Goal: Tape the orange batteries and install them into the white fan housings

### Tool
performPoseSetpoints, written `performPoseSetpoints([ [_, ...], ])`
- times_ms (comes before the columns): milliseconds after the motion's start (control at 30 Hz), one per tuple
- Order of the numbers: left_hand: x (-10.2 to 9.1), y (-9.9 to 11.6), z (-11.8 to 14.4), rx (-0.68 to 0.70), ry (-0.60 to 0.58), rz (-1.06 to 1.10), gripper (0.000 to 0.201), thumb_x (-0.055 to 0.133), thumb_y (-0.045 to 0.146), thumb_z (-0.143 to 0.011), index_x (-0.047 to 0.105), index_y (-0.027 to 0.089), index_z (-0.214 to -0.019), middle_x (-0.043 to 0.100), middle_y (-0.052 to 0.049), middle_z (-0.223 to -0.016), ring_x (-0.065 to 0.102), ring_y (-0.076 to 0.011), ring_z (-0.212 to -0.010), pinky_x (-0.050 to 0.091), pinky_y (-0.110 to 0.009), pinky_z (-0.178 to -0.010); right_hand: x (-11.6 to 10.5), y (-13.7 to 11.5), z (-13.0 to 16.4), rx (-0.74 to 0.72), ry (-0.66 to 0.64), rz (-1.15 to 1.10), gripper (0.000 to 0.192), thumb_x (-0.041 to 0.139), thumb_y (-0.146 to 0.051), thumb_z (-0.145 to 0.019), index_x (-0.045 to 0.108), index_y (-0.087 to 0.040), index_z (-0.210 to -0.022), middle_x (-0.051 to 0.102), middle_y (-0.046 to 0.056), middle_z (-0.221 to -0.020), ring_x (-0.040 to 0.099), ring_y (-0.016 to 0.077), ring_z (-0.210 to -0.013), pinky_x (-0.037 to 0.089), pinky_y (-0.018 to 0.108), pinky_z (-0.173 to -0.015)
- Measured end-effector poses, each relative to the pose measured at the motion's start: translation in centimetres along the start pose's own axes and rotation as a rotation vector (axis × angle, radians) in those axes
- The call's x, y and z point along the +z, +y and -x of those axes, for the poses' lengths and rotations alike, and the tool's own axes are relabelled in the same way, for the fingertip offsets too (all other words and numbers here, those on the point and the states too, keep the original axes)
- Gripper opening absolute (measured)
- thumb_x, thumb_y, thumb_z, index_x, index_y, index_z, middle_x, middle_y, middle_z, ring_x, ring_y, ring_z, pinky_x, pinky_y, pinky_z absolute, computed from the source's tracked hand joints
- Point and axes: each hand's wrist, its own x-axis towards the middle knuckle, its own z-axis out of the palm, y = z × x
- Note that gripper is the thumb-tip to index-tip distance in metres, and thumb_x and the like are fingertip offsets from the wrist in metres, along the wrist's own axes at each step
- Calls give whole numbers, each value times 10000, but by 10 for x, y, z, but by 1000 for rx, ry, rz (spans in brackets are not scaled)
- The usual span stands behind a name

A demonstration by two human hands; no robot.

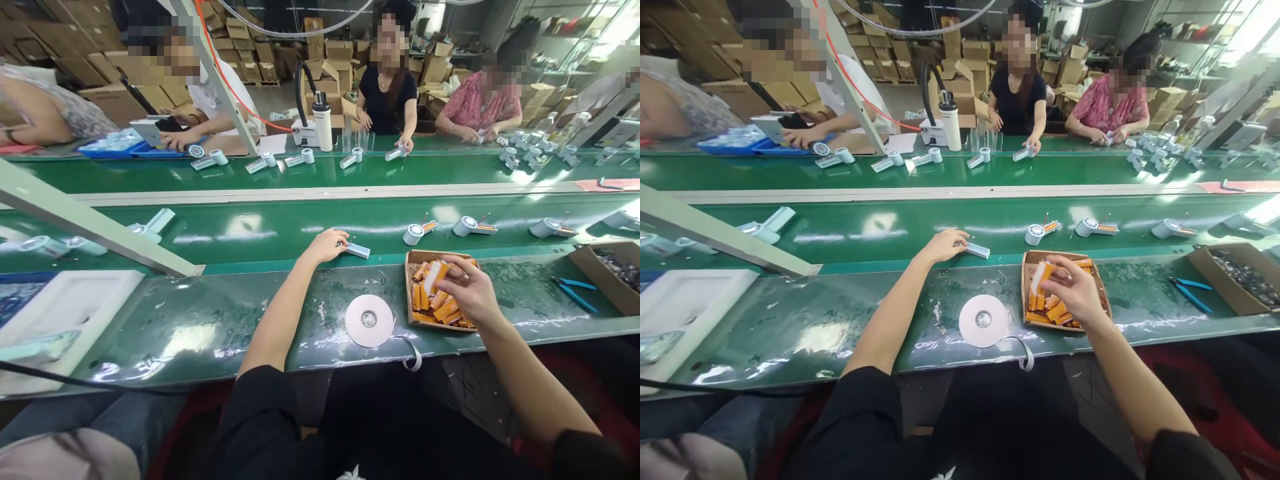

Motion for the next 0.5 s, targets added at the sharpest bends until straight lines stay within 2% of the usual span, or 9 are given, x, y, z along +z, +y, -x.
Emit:
performPoseSetpoints([
  [133,3,2,1,-22,53,63,255,604,283,-1028,827,282,-1153,791,-41,-1412,730,-283,-1312,583,-383,-1100,69,-5,-82,-98,-152,115,544,964,-393,-749,769,-253,-1237,848,60,-1114,817,279,-1129,697,440,-1019],
  [200,7,4,-1,-21,75,77,278,581,272,-1042,803,274,-1211,788,-58,-1414,725,-282,-1316,571,-385,-1108,98,3,-119,-109,-218,274,502,901,-302,-779,762,-232,-1256,851,59,-1092,823,261,-1099,684,431,-1038],
  [267,11,6,-3,-16,90,85,290,569,265,-1049,785,264,-1244,788,-74,-1401,721,-281,-1309,557,-391,-1120,117,17,-147,-123,-270,447,469,836,-221,-815,756,-223,-1277,854,58,-1097,826,240,-1084,669,415,-1056],
  [367,16,8,-5,-9,103,97,275,576,259,-1048,779,260,-1233,795,-84,-1357,726,-277,-1276,559,-389,-1106,126,35,-168,-131,-318,591,428,791,-156,-833,765,-216,-1256,857,49,-1043,833,227,-1023,676,394,-1004],
  [500,19,10,-7,1,113,111,252,592,228,-1036,780,259,-1200,797,-83,-1335,727,-273,-1260,566,-383,-1089,121,46,-170,-170,-378,715,425,775,-157,-864,767,-216,-1285,852,36,-970,829,227,-965,669,371,-942],
])
